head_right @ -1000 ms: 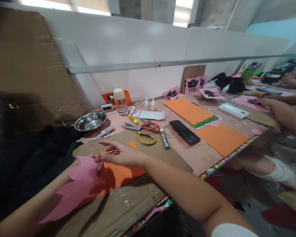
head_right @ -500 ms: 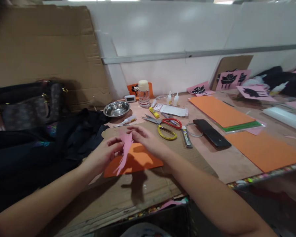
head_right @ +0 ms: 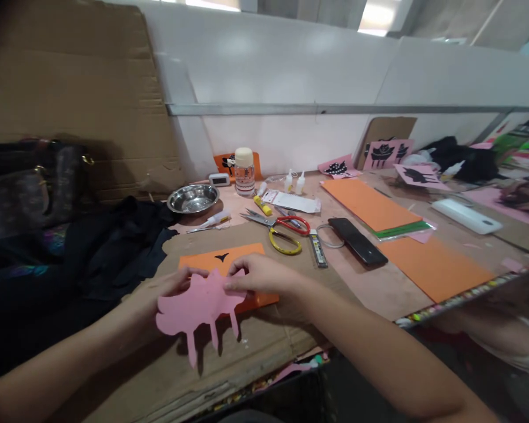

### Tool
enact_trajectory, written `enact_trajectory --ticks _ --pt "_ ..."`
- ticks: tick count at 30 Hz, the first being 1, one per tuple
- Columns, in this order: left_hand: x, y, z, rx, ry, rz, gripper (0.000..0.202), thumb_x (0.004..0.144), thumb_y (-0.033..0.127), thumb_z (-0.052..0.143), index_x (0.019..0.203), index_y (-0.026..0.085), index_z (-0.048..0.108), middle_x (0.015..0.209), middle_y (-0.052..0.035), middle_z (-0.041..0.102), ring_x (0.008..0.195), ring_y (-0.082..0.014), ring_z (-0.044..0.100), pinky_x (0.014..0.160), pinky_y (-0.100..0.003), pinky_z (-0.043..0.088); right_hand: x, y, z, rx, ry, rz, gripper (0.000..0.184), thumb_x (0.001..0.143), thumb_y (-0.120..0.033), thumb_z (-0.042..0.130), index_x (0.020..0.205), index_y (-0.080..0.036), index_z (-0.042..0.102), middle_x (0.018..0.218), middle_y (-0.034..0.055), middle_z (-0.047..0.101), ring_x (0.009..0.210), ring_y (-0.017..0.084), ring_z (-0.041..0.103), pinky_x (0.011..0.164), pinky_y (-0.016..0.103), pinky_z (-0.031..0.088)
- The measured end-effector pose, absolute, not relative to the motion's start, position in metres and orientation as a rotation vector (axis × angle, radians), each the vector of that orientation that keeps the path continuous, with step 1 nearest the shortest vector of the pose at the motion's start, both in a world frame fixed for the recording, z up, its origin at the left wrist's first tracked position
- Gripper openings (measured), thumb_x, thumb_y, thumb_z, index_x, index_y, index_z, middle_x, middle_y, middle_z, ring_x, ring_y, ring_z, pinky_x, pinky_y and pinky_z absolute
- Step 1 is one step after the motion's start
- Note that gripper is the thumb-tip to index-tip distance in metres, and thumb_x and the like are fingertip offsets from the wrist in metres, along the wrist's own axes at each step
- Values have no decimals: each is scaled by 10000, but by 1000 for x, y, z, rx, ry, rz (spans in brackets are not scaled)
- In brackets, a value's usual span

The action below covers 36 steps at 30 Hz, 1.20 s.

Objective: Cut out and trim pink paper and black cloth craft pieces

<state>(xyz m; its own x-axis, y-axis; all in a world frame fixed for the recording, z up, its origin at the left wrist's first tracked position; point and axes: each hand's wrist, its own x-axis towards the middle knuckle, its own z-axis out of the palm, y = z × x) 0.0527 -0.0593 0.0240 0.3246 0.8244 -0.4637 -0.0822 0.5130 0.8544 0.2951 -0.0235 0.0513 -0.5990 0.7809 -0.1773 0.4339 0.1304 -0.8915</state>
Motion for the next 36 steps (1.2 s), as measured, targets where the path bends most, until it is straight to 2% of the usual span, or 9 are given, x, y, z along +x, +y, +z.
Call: enact_trajectory --ticks 3,6,10,12,16,26,31,35,36 --pt "40 -57 23 1002 1142 670 342 943 443 641 1176 194 656 974 -48 687 831 -216 669 725 -347 555 295 -27 44 -1330 -2139 1388 200 852 -325 682 938 -146 698 663 -1 675 520 130 595 469 220 440" --pt "39 -58 24 1317 1211 677 343 817 390 761 1121 250 687 791 20 628 758 -201 624 695 -282 482 293 -27 48 -1387 -2240 1228 196 853 -334 717 956 -168 735 790 25 741 652 154 666 567 233 491" --pt "43 -65 27 1894 1353 612 353 874 414 625 1177 237 659 871 -21 672 850 -242 669 758 -310 495 312 3 70 -1578 -2277 825 214 940 -385 670 992 -191 743 929 61 759 843 201 698 764 310 545" --pt "44 -68 26 1976 1383 575 383 912 419 556 1230 218 626 947 -57 705 893 -260 692 766 -325 508 330 33 82 -1751 -2199 549 244 992 -363 617 1120 -168 687 1139 92 709 1007 225 678 891 419 553" --pt "47 -69 21 2135 1357 556 378 940 372 513 1262 195 601 1012 -98 735 905 -274 709 769 -346 513 357 92 92 -1990 -2093 251 328 979 -329 655 1251 -148 631 1277 118 645 1095 258 662 925 467 566" --pt "45 -65 16 2268 1132 539 222 962 293 534 1013 223 738 999 -69 761 924 -236 681 823 -342 473 350 130 70 -2004 -1981 67 278 1011 -315 606 1240 -160 635 1248 95 655 1045 226 678 890 434 582" --pt "44 -67 15 2305 1098 546 269 965 277 516 999 214 775 916 -86 733 872 -245 650 769 -356 445 351 126 96 -1927 -1816 -98 337 1049 -231 468 1289 -24 582 1136 184 692 1100 264 650 967 461 462" --pt "44 -70 15 2367 1096 585 304 966 264 497 1038 204 786 902 -95 715 846 -244 641 742 -362 436 335 85 106 -1525 -1788 53 337 1063 -259 375 1289 -124 585 936 87 720 858 149 684 773 310 484" --pt "44 -70 15 2386 1095 594 304 963 258 499 1042 200 786 897 -94 711 834 -240 639 735 -360 436 328 70 104 -1359 -1769 241 303 1055 -230 382 1219 -132 617 891 80 716 789 140 679 731 302 496"
